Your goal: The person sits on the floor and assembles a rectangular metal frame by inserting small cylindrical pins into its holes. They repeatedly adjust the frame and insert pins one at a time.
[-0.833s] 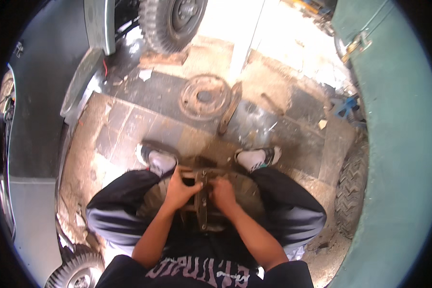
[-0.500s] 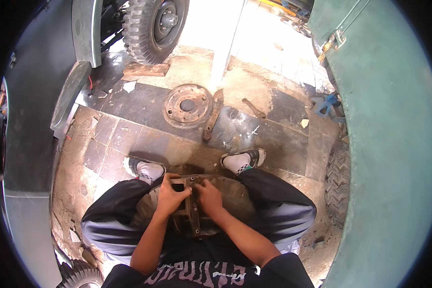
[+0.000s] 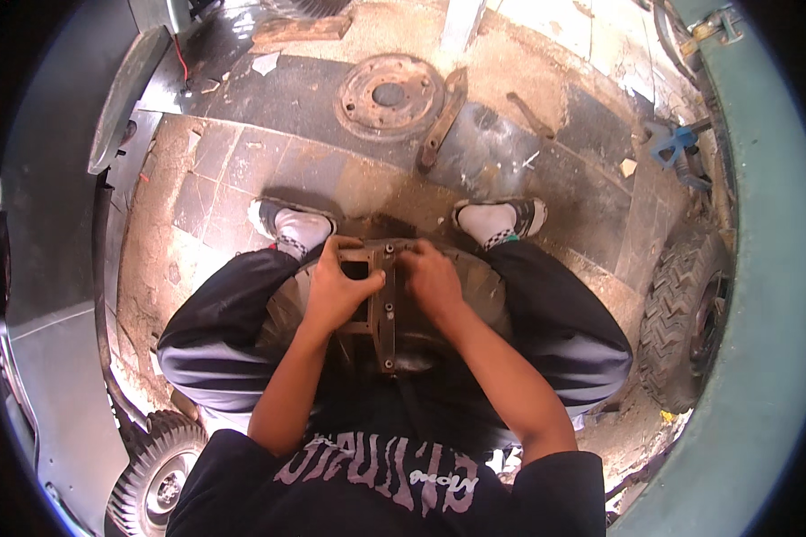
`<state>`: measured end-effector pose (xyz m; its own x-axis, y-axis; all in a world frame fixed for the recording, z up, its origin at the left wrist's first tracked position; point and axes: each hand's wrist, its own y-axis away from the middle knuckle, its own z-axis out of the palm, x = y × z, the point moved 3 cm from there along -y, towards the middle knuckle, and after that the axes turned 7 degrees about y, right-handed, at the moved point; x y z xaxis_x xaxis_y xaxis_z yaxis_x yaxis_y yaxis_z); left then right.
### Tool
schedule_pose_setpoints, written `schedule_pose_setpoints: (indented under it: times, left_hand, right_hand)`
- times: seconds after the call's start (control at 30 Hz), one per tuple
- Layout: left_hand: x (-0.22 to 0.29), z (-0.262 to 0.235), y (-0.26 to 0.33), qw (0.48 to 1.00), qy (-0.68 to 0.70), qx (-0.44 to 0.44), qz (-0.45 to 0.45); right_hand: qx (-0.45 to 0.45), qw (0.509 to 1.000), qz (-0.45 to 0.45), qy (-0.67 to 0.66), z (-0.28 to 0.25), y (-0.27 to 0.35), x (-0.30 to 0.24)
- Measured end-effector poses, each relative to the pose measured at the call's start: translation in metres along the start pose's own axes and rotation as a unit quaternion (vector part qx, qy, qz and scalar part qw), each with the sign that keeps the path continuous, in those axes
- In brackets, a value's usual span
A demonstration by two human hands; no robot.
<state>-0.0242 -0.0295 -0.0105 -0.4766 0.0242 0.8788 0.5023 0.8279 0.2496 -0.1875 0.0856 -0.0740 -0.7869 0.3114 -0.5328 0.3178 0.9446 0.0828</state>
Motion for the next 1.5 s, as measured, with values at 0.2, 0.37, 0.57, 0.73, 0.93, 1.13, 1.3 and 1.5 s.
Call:
schedule_pose_setpoints:
  times: [0.2, 0.37, 0.57, 0.73, 0.93, 1.13, 1.3, 1.5]
  left_hand:
    - [0.006, -0.001, 0.001, 1.0, 0.009, -0.007, -0.014]
    - [0.007, -0.002, 0.001, 1.0, 0.007, -0.01, -0.014]
    - [0.008, 0.0, 0.001, 0.999, 0.024, -0.013, -0.021]
    - [0.006, -0.001, 0.002, 1.0, -0.003, -0.007, -0.015]
    - [0.011, -0.001, 0.0, 0.999, 0.007, -0.015, -0.031]
    - [0.008, -0.001, -0.001, 1.0, 0.01, -0.012, -0.004]
    - [0.009, -0.002, 0.002, 1.0, 0.019, -0.012, -0.016]
    - [0.009, 0.0, -0.004, 1.0, 0.012, -0.008, -0.001]
  right_hand:
    - [0.025, 0.997, -0.013, -0.068, -0.001, 0.026, -0.002]
    - [0.082, 0.991, -0.021, -0.107, -0.006, -0.012, 0.011]
    - [0.065, 0.992, -0.025, -0.107, 0.009, 0.002, 0.002]
    - [0.006, 0.997, -0.056, -0.055, 0.006, 0.019, -0.003]
    - [0.039, 0.997, -0.051, -0.043, 0.012, 0.003, 0.003]
    - [0.034, 0.998, -0.05, -0.006, 0.009, 0.005, -0.002]
    - [0.05, 0.998, -0.045, -0.016, 0.015, 0.026, -0.009]
    - [0.076, 0.997, -0.016, -0.017, 0.01, -0.001, -0.001]
